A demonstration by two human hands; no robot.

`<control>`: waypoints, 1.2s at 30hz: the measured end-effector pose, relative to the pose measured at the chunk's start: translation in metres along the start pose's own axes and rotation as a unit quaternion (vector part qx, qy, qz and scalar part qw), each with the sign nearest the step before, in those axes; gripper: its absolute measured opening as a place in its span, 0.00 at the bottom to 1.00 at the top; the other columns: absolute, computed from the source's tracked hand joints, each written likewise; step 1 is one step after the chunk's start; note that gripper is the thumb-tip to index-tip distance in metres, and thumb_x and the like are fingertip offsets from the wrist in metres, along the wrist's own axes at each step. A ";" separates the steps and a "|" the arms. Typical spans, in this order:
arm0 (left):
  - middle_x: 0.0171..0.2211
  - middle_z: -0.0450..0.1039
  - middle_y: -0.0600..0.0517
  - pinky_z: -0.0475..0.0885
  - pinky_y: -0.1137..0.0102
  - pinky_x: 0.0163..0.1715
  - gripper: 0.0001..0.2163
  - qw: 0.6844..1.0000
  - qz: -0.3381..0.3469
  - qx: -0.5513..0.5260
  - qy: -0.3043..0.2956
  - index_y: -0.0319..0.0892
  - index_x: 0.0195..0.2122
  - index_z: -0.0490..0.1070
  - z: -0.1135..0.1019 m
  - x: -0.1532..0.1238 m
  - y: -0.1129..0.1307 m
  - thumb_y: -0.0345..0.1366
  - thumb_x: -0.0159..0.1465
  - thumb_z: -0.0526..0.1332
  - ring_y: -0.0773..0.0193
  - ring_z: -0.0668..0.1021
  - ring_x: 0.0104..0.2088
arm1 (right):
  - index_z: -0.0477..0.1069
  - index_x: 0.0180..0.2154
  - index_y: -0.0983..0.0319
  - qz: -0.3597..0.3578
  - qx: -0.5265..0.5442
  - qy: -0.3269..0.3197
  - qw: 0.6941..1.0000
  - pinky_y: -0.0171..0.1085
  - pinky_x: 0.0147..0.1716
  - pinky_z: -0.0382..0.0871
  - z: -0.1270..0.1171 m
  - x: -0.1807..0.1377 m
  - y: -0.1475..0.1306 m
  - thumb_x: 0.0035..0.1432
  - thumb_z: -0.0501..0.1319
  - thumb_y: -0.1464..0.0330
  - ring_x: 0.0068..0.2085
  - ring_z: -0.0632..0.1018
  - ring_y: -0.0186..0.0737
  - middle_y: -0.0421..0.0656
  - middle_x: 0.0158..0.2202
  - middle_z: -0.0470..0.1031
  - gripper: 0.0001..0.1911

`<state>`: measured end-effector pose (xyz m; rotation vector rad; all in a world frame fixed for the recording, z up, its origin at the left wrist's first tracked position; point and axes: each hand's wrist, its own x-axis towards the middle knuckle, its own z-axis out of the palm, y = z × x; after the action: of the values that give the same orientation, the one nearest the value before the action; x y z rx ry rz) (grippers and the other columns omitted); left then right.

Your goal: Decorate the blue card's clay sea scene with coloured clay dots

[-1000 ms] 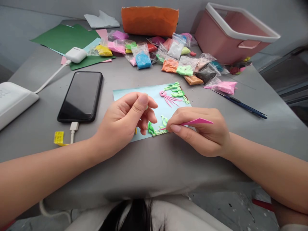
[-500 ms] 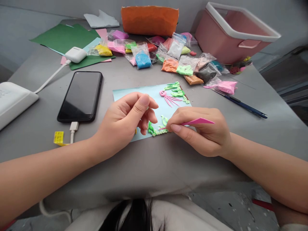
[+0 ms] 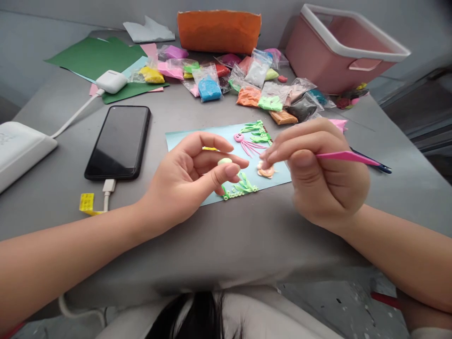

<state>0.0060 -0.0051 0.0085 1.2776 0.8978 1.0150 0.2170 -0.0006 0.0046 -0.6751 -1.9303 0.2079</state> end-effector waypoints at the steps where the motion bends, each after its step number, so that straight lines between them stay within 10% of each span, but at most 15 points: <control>1: 0.37 0.83 0.51 0.79 0.75 0.29 0.12 1.000 0.004 0.004 -0.005 0.44 0.38 0.70 0.000 -0.001 0.000 0.41 0.61 0.72 0.65 0.84 0.34 | 0.75 0.39 0.58 -0.001 -0.023 -0.001 1.000 0.39 0.30 0.74 0.000 0.000 -0.002 0.69 0.55 0.74 0.32 0.76 0.38 0.43 0.31 0.74 0.11; 7: 0.33 0.80 0.52 0.81 0.72 0.35 0.11 0.997 0.038 0.016 -0.067 0.42 0.32 0.76 0.000 -0.002 -0.002 0.43 0.60 0.73 0.65 0.82 0.34 | 0.76 0.49 0.54 -0.054 -0.068 -0.076 0.993 0.34 0.23 0.71 -0.002 -0.004 -0.013 0.62 0.66 0.74 0.26 0.72 0.32 0.38 0.28 0.69 0.14; 36: 0.34 0.79 0.53 0.80 0.73 0.36 0.07 0.995 0.027 -0.018 -0.094 0.43 0.35 0.75 0.000 -0.001 0.000 0.34 0.60 0.72 0.66 0.82 0.35 | 0.75 0.42 0.56 -0.096 -0.045 -0.029 0.994 0.36 0.31 0.77 0.002 -0.006 -0.005 0.61 0.68 0.74 0.31 0.78 0.35 0.41 0.34 0.77 0.09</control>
<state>0.0055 -0.0064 0.0080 1.3485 0.7012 0.9298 0.2153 -0.0080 0.0014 -0.5417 -2.0572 0.0203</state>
